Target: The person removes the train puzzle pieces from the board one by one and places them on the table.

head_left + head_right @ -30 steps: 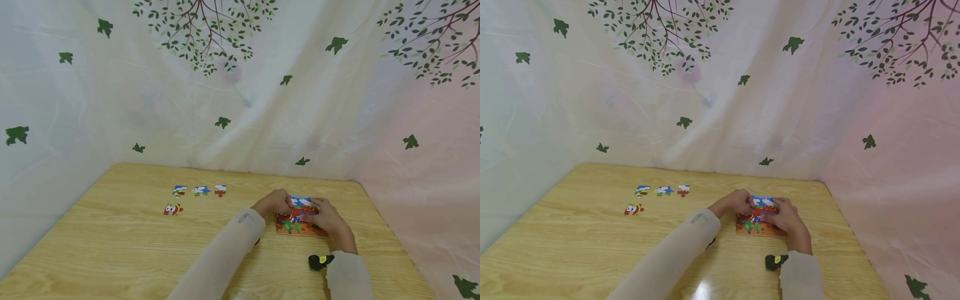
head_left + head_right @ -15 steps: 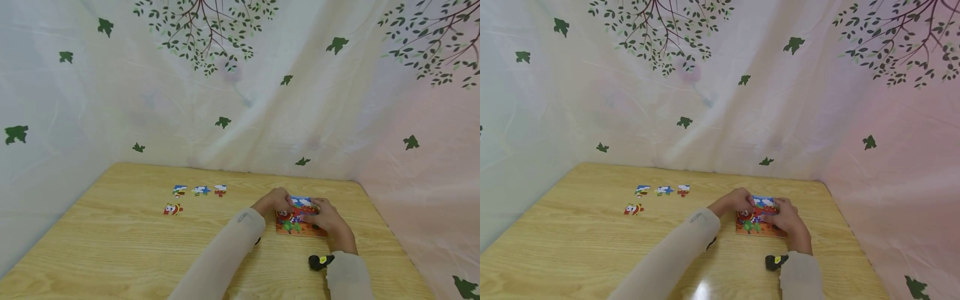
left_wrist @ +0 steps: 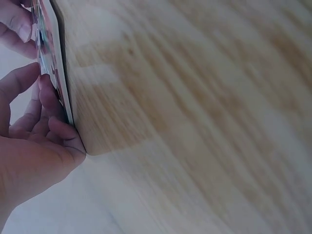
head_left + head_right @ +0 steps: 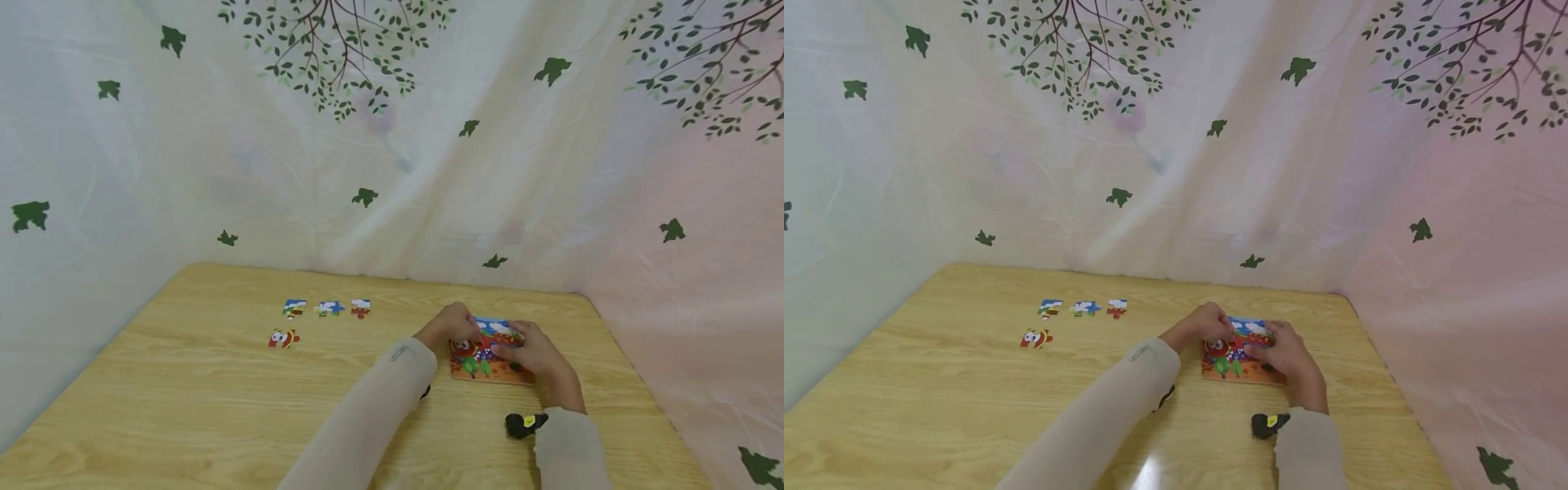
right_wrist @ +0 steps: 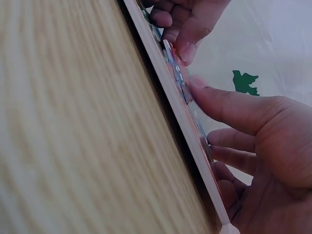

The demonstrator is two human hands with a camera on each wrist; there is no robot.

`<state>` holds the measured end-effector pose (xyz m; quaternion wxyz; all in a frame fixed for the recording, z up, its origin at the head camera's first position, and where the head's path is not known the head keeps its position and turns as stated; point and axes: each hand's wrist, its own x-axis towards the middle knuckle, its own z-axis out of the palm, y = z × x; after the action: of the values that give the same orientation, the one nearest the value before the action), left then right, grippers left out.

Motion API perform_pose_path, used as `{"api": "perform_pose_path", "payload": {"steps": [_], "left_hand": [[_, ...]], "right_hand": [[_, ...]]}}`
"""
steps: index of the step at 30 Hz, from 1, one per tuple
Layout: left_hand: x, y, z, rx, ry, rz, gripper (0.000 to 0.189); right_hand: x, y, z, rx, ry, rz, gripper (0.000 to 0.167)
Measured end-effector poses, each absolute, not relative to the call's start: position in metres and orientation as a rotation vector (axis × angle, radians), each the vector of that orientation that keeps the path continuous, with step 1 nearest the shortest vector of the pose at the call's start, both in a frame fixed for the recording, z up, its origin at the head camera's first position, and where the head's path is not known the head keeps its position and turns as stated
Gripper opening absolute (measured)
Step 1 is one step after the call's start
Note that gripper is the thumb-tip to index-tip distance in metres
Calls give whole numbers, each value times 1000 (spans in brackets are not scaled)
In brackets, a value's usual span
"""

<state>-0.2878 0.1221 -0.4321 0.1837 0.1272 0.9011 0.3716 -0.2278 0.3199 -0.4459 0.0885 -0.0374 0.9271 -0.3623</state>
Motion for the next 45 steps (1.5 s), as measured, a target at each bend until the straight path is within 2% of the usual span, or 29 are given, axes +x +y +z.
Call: {"api": "perform_pose_path", "payload": {"steps": [4, 7, 27, 30, 36, 41, 45], "left_hand": [[-291, 124, -434, 349, 2537, 1057, 44], [-293, 124, -434, 358, 2538, 1051, 47], [-297, 116, -433, 407, 2482, 1112, 51], [-298, 112, -433, 444, 2480, 1138, 44], [-298, 101, -432, 461, 2498, 1194, 13], [-300, 93, -428, 357, 2419, 1324, 15], [-304, 86, -426, 281, 2412, 1353, 30]], "right_hand": [[-227, 321, -445, -162, 2791, -1076, 61], [-228, 321, -445, -157, 2817, -1061, 56], [-231, 318, -443, -119, 2814, -1077, 59], [-231, 319, -445, -136, 2812, -1094, 58], [-231, 318, -446, -128, 2822, -1101, 56], [-233, 317, -447, -102, 2824, -1091, 56], [-233, 318, -448, -76, 2826, -1069, 57]]}}
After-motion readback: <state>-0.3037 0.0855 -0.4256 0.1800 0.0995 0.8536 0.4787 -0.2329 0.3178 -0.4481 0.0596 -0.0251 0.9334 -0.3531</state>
